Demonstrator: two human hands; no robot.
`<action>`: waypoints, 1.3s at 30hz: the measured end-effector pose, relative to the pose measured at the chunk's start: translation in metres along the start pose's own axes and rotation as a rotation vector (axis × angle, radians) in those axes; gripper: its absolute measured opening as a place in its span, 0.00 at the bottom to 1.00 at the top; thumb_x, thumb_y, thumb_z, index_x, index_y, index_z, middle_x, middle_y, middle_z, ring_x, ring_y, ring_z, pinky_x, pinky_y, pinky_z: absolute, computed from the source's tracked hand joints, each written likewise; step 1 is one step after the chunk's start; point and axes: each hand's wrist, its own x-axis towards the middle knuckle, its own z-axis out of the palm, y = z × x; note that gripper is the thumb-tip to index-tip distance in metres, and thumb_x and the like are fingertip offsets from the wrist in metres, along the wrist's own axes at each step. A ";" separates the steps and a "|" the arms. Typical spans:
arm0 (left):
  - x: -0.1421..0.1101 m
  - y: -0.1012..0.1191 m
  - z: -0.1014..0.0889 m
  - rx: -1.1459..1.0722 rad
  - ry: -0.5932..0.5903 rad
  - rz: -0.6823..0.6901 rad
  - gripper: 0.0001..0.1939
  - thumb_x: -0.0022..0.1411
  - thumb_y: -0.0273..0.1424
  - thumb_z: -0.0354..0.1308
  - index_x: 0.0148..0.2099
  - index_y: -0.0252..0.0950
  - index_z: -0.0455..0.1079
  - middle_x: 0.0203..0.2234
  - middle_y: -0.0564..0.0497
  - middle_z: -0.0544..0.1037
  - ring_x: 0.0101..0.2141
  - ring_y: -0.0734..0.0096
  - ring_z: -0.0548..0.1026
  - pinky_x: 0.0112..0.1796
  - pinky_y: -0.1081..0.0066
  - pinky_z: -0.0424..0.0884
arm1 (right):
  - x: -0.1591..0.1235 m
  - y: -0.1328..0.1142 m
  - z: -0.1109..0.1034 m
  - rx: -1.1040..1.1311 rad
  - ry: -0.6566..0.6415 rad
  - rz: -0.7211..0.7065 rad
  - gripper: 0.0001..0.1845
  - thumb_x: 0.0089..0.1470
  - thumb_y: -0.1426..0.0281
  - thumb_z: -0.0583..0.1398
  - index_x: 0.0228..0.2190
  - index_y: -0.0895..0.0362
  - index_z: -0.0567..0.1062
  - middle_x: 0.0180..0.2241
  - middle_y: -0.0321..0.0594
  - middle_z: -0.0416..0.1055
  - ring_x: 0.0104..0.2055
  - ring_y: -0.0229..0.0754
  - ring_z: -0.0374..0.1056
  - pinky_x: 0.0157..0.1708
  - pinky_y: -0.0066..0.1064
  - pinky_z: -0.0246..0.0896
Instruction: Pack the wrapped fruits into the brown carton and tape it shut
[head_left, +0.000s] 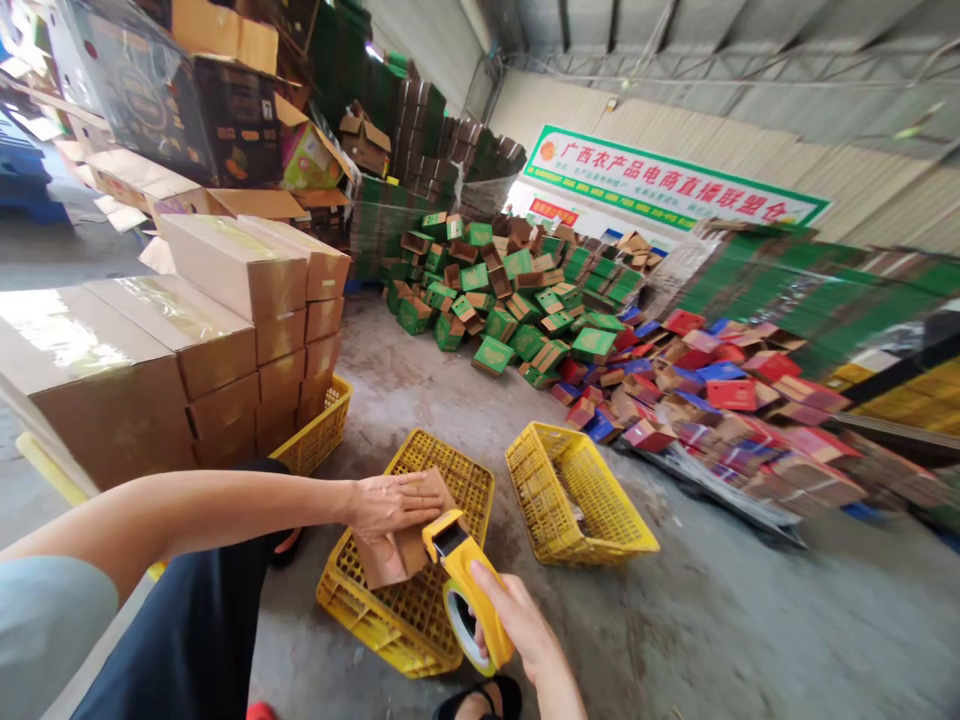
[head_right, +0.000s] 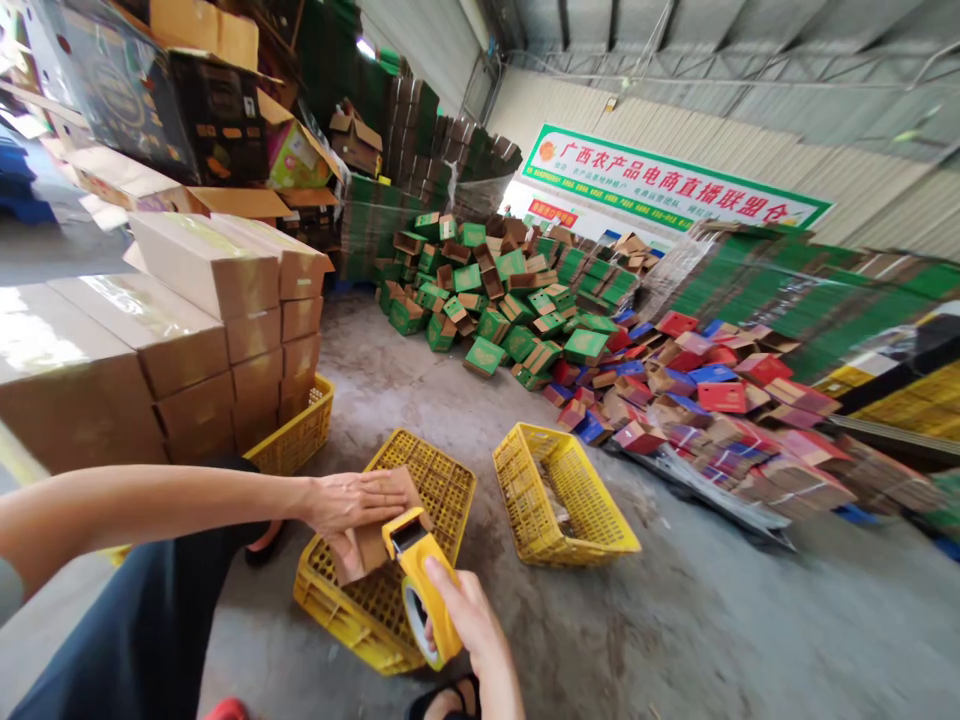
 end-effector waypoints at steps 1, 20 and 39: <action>0.003 0.000 0.003 -0.016 -0.003 0.035 0.50 0.68 0.55 0.56 0.77 0.26 0.50 0.71 0.30 0.57 0.72 0.46 0.56 0.71 0.53 0.50 | 0.001 -0.001 0.000 -0.003 -0.011 -0.003 0.35 0.52 0.35 0.59 0.23 0.55 0.71 0.13 0.36 0.70 0.15 0.39 0.66 0.18 0.27 0.61; -0.005 -0.018 0.011 -0.105 -0.034 -0.085 0.35 0.77 0.45 0.47 0.77 0.33 0.52 0.72 0.37 0.56 0.72 0.58 0.54 0.72 0.59 0.50 | 0.030 0.000 -0.006 0.115 -0.087 0.037 0.35 0.46 0.34 0.62 0.28 0.54 0.71 0.17 0.35 0.71 0.19 0.41 0.69 0.21 0.30 0.66; 0.015 0.007 0.003 -0.058 -0.116 0.024 0.49 0.70 0.59 0.50 0.78 0.28 0.47 0.74 0.36 0.53 0.73 0.53 0.51 0.72 0.60 0.44 | 0.003 0.040 -0.006 0.178 -0.009 -0.011 0.32 0.49 0.38 0.64 0.31 0.54 0.72 0.15 0.32 0.71 0.17 0.39 0.67 0.20 0.28 0.63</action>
